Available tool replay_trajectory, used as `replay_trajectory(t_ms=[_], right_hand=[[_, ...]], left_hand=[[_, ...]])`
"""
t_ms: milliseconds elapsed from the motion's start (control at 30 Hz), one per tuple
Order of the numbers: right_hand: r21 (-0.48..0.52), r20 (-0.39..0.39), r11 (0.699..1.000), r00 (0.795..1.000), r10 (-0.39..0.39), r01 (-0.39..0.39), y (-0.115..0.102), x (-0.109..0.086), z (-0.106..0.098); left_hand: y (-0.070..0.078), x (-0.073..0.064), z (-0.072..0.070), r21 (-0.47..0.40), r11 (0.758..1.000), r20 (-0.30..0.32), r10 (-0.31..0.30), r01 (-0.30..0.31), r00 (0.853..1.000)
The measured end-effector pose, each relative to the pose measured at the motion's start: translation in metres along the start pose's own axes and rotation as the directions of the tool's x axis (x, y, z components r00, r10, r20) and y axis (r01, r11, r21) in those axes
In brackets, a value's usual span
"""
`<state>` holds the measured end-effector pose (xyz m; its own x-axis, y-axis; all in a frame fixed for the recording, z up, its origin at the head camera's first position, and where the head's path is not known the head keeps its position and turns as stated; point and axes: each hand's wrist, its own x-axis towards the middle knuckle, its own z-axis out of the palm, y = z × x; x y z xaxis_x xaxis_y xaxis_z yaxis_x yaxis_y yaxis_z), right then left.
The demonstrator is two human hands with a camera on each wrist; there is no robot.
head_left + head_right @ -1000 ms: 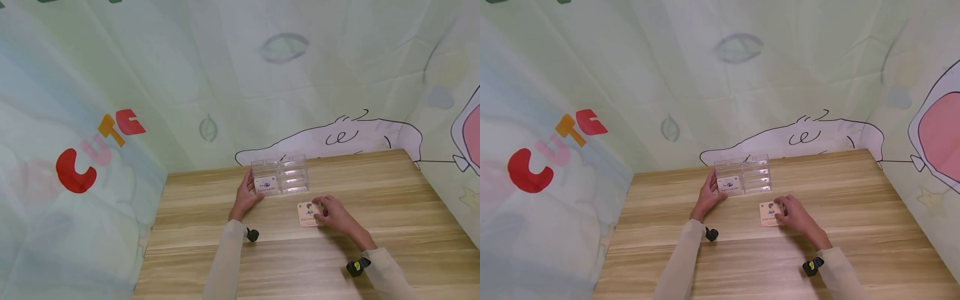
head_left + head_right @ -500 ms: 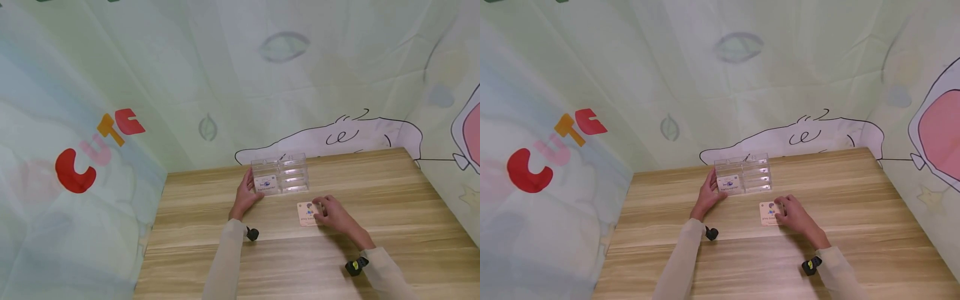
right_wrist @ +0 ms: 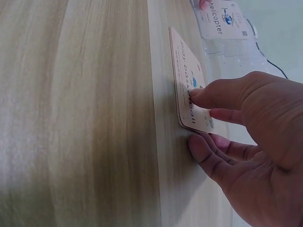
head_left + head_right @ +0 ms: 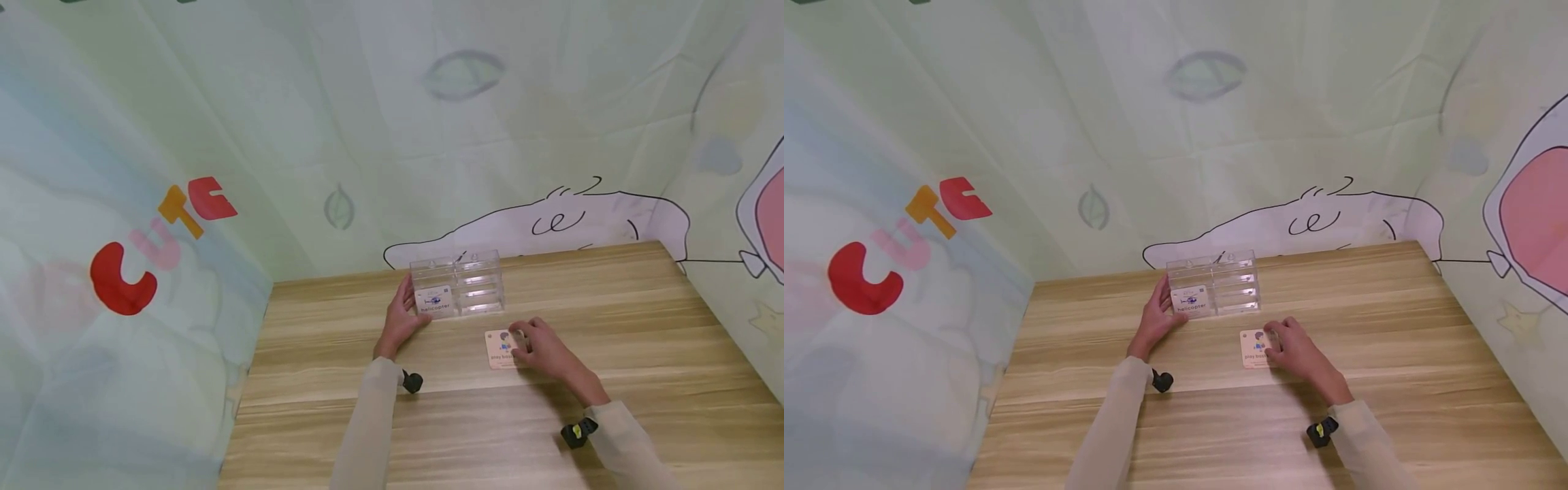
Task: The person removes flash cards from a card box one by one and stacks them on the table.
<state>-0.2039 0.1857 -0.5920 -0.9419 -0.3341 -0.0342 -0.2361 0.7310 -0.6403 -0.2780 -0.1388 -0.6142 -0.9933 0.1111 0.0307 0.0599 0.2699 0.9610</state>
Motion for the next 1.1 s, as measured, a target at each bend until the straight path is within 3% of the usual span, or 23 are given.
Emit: replay_trajectory(t_ms=[567,1100], right_hand=[[-0.024,0.026,1.000,1.000,0.003,-0.003,-0.0036,-0.0007,-0.0014],[-0.020,-0.042,0.998,0.997,-0.067,0.067,-0.0034,0.0083,-0.0070]], left_hand=[[0.0017,-0.0006,0.0004,0.010,1.000,-0.006,-0.019,0.019,1.000],[-0.0032,0.0012,0.0003,-0.003,1.000,-0.007,-0.008,0.008,1.000]])
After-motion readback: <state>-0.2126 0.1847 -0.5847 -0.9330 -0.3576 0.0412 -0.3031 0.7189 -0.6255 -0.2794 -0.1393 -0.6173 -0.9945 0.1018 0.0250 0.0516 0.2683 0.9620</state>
